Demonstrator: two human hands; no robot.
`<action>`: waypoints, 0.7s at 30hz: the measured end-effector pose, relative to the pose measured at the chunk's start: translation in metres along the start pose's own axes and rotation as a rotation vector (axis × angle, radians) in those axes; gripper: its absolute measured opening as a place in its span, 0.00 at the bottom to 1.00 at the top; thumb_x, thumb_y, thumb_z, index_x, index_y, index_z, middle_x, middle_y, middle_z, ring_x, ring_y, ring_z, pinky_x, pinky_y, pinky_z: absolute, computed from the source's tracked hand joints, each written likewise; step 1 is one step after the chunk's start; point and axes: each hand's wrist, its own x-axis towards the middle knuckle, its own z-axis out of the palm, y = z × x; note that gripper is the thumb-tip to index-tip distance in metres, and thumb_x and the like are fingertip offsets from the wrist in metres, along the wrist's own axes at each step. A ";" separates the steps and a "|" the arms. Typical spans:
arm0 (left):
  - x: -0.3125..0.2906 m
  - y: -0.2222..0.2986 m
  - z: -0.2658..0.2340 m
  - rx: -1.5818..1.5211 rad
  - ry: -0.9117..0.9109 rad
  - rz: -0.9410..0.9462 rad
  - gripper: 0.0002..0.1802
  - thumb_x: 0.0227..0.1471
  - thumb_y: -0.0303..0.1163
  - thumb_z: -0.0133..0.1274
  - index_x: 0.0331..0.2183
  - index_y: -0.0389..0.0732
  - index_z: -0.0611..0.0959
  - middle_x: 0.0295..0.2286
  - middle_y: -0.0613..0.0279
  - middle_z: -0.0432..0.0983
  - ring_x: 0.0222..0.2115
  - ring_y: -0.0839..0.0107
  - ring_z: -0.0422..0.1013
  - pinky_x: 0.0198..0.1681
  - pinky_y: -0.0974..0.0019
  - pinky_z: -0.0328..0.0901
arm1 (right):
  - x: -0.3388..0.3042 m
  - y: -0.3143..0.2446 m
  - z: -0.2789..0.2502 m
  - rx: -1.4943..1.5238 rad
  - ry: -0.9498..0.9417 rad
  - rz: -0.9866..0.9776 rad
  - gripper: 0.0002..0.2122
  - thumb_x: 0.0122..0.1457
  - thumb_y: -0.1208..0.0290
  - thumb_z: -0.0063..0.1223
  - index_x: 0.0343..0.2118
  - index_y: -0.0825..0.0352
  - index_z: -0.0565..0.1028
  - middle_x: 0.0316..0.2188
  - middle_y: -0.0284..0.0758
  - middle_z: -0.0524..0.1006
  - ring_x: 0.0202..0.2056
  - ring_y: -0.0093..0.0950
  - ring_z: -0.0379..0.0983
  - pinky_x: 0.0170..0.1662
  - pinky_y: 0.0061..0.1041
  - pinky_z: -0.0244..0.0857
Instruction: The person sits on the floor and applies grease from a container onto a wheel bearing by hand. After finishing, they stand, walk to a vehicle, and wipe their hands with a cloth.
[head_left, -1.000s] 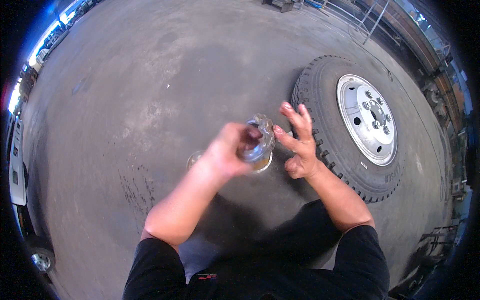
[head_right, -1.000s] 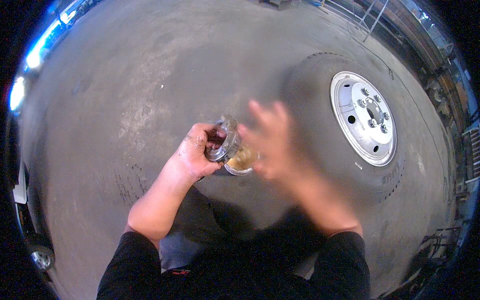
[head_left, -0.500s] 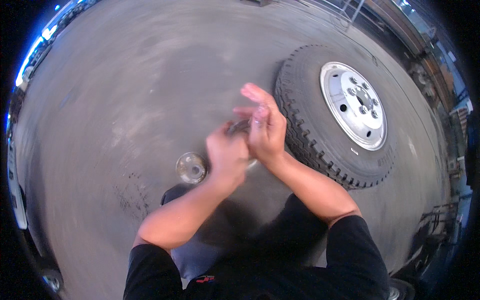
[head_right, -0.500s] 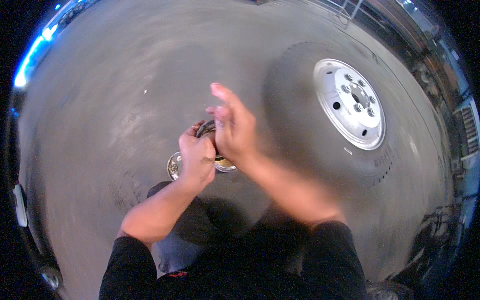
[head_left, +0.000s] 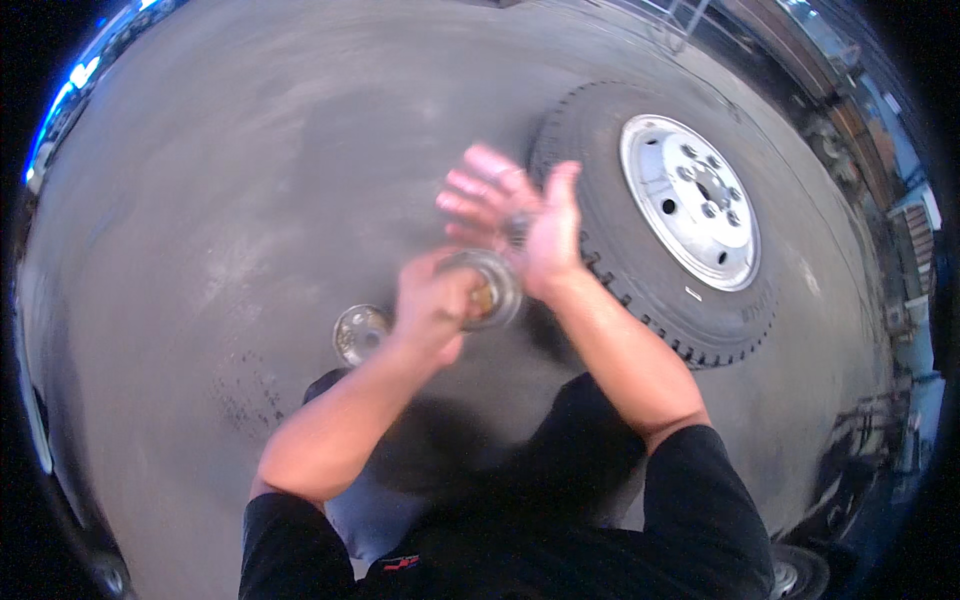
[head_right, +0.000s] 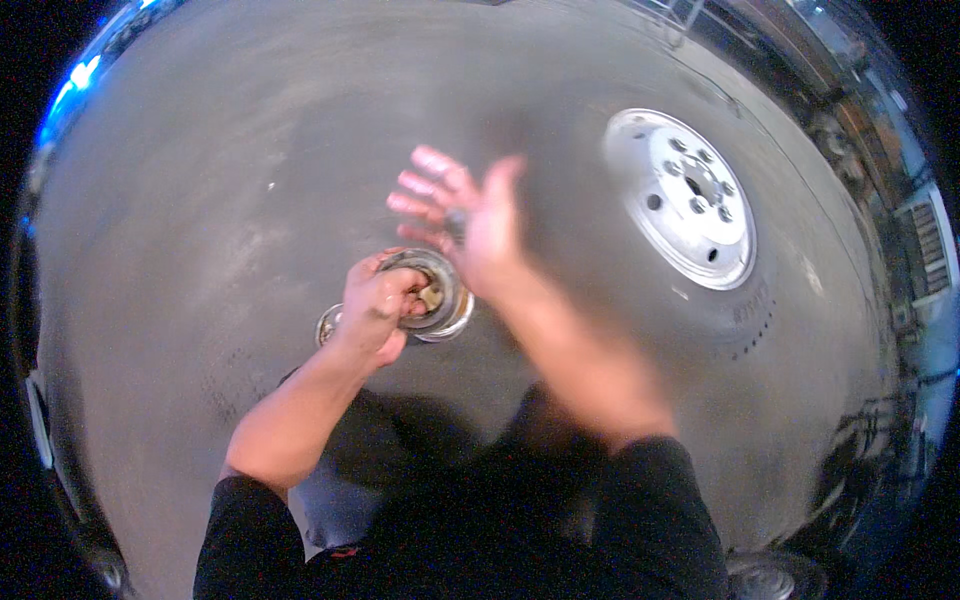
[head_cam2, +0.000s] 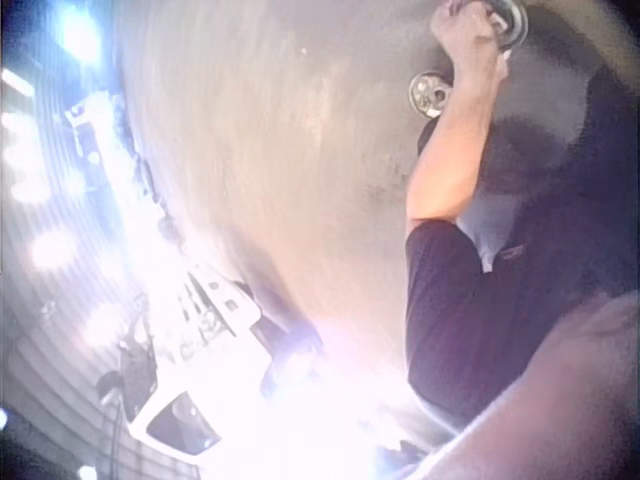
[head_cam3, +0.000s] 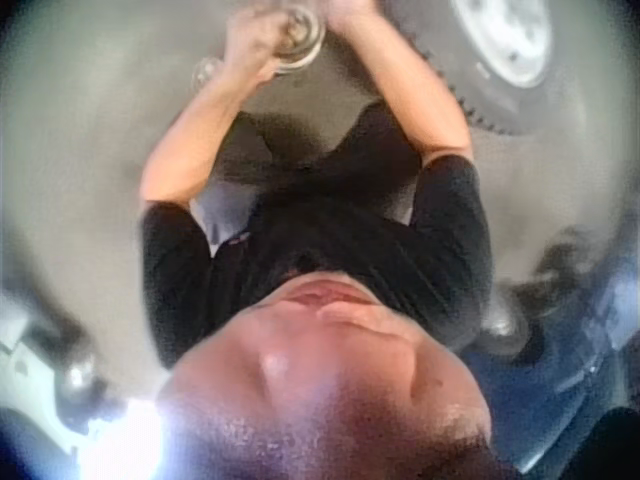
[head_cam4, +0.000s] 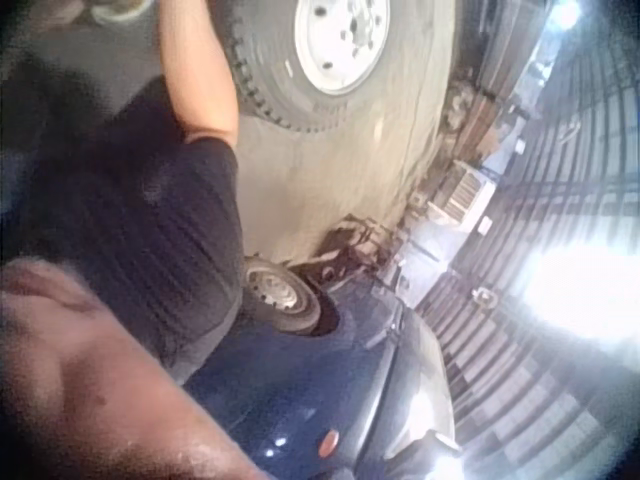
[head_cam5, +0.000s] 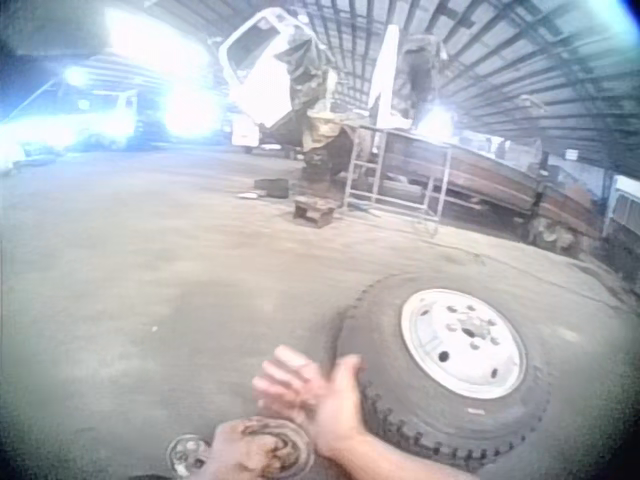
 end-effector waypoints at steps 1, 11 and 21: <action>0.001 -0.002 -0.004 -0.075 0.044 -0.030 0.10 0.41 0.14 0.47 0.30 0.31 0.75 0.22 0.62 0.71 0.17 0.78 0.65 0.18 0.76 0.58 | -0.003 -0.002 0.008 0.036 -0.069 -0.045 0.50 0.48 0.25 0.03 0.63 0.63 0.52 0.60 0.46 0.57 0.57 0.41 0.60 0.60 0.45 0.48; 0.002 0.009 -0.002 -0.205 -0.013 -0.219 0.05 0.45 0.20 0.45 0.22 0.37 0.74 0.17 0.66 0.65 0.15 0.79 0.59 0.17 0.74 0.55 | -0.012 0.018 0.004 -0.658 -0.323 -0.194 0.57 0.37 0.20 0.02 0.65 0.63 0.43 0.64 0.46 0.48 0.59 0.44 0.56 0.60 0.45 0.49; 0.005 0.002 -0.005 -0.206 0.054 -0.106 0.04 0.43 0.20 0.47 0.26 0.34 0.76 0.21 0.62 0.71 0.20 0.75 0.66 0.24 0.72 0.62 | -0.012 0.022 -0.008 -0.442 -0.097 -0.252 0.51 0.47 0.24 0.08 0.61 0.67 0.55 0.54 0.45 0.65 0.50 0.40 0.67 0.52 0.39 0.61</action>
